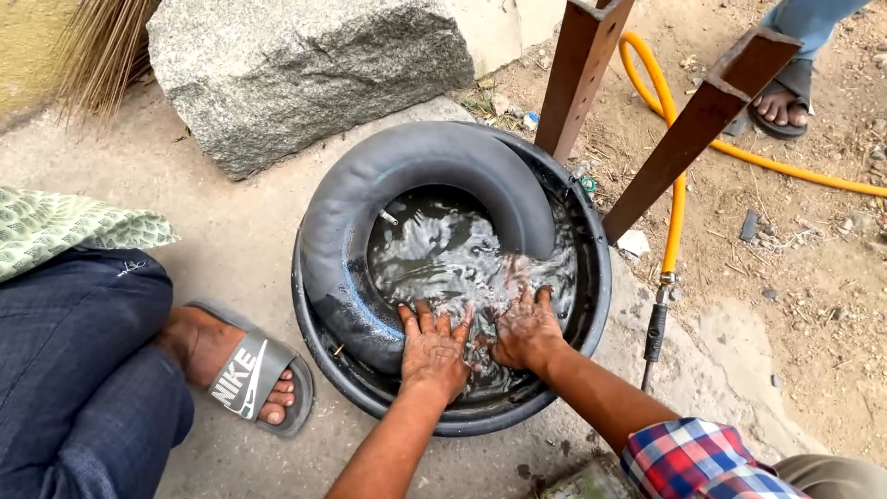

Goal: Locating and repairing a puncture in a rubber tire tube using a water bucket for leak detection.

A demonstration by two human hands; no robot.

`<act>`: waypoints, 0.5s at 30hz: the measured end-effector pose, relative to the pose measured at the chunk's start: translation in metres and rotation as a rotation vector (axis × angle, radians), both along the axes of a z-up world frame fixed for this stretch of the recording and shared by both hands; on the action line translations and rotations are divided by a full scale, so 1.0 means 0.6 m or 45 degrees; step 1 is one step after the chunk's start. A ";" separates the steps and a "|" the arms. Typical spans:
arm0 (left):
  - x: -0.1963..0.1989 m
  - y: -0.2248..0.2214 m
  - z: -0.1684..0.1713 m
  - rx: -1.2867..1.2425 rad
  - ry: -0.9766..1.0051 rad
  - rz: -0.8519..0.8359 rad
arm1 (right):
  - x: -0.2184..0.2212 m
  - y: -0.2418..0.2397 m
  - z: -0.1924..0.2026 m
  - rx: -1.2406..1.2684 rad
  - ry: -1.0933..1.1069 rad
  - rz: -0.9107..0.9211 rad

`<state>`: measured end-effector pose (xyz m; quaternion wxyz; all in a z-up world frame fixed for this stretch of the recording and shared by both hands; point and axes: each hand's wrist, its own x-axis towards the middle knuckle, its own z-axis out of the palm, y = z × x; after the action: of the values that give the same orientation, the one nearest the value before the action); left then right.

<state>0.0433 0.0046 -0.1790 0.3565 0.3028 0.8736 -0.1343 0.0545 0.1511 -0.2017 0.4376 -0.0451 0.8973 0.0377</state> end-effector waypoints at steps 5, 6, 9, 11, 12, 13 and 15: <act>-0.002 0.003 -0.004 -0.110 -0.067 -0.095 | 0.009 0.010 -0.031 -0.042 0.142 0.045; 0.005 0.000 -0.029 -0.111 -0.071 -0.095 | 0.007 0.006 -0.004 -0.043 0.139 0.045; 0.009 -0.005 -0.071 -0.094 0.068 -0.148 | -0.006 0.007 0.046 -0.072 0.126 -0.031; 0.012 0.001 -0.063 -0.075 0.047 -0.129 | 0.001 0.024 0.037 -0.105 0.272 0.068; 0.012 0.001 -0.060 -0.070 0.051 -0.130 | 0.005 0.038 0.000 -0.099 0.275 0.067; 0.011 0.002 -0.056 -0.084 0.072 -0.142 | 0.008 0.053 -0.037 0.004 0.545 0.248; 0.012 0.006 -0.055 -0.099 0.096 -0.154 | 0.005 0.070 -0.057 0.110 0.816 0.425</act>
<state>0.0504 0.0084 -0.2123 0.3261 0.3356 0.8607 -0.2006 0.0573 0.1930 -0.2361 0.1233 -0.1583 0.9667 0.1585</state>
